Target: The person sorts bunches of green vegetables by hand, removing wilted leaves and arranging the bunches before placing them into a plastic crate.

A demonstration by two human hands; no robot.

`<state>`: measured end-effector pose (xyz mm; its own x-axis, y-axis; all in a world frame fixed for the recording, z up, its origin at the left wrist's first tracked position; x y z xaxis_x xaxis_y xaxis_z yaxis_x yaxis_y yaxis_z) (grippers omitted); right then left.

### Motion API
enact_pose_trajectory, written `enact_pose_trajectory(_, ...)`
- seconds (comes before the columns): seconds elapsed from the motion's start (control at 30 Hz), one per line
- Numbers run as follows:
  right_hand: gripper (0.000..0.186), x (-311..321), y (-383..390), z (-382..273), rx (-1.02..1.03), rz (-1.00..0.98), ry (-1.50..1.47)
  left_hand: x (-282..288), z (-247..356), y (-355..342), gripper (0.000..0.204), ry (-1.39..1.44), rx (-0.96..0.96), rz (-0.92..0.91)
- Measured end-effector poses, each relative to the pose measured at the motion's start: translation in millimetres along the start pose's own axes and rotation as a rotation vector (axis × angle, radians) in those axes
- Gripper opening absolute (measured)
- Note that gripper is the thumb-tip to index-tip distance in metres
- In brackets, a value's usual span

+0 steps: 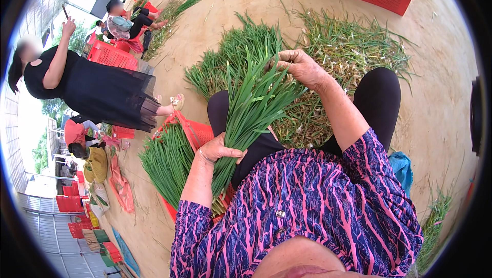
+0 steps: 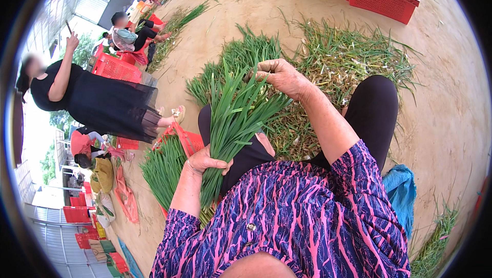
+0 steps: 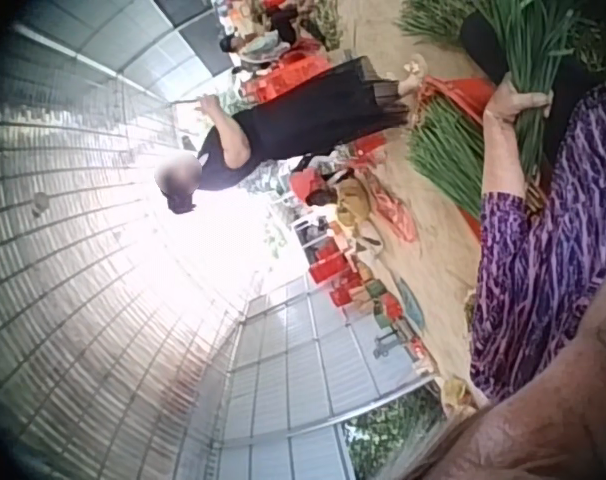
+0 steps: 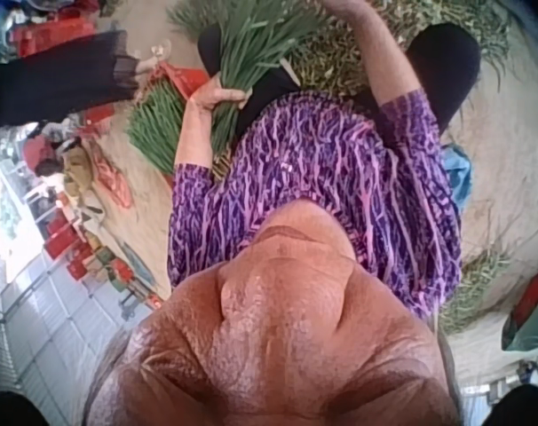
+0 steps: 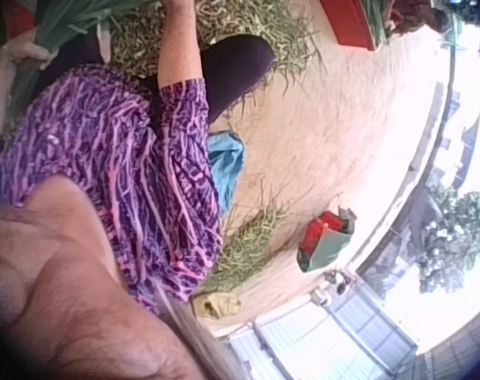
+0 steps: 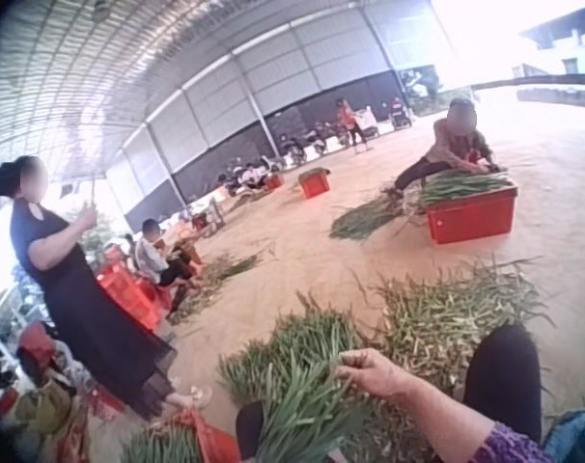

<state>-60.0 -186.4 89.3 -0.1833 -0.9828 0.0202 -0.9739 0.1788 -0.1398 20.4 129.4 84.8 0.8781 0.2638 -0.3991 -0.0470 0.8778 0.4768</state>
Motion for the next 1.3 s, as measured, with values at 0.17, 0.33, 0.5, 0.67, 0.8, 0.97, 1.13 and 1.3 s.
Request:
enact_pose_trajectory(0.17,0.014,-21.3,-1.7,5.9,-0.079,0.245,-0.423,-0.7,0.5,-1.0,0.036,-0.032,-0.008,0.027)
enact_pose_trajectory(0.33,0.012,27.6,-0.4,13.4,-0.060,0.606,-0.394,-3.4,-1.9,-3.1,0.033,-0.059,-0.036,0.059)
enact_pose_trajectory(0.5,0.013,32.1,5.9,-25.4,0.206,0.799,-0.044,-4.8,-3.6,-1.9,0.033,-0.097,-0.054,0.104)
enact_pose_trajectory(0.67,0.015,8.3,8.1,-73.8,0.503,0.537,0.694,-10.9,-4.5,-5.0,0.037,-0.142,-0.051,0.164)
enact_pose_trajectory(0.8,0.026,-3.2,-2.7,-47.3,0.325,0.358,1.050,-20.9,-1.4,-8.7,0.042,-0.184,-0.038,0.199)
enact_pose_trajectory(0.97,0.029,2.5,-15.9,10.8,0.096,0.107,0.855,-25.4,-1.3,-9.5,0.046,-0.207,-0.042,0.194)
enact_pose_trajectory(1.13,0.039,-6.4,-9.7,-6.6,0.001,-0.144,0.273,-20.4,-7.9,-7.7,0.057,-0.234,-0.023,0.175)
enact_pose_trajectory(1.3,0.038,-6.9,3.0,-10.3,-0.142,-0.082,0.106,-21.1,-7.3,-9.9,0.062,-0.255,-0.003,0.157)
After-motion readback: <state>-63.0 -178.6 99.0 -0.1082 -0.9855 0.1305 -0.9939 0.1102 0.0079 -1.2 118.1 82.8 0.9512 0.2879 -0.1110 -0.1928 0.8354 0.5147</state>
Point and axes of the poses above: each hand's wrist, its own y-axis away from the middle knuckle, its own x-axis out of the back of the hand, z = x × y, the point moved 3 cm from there along -y, towards the middle knuckle, and after that the axes turned 9 degrees about y, right-handed, at the moved point
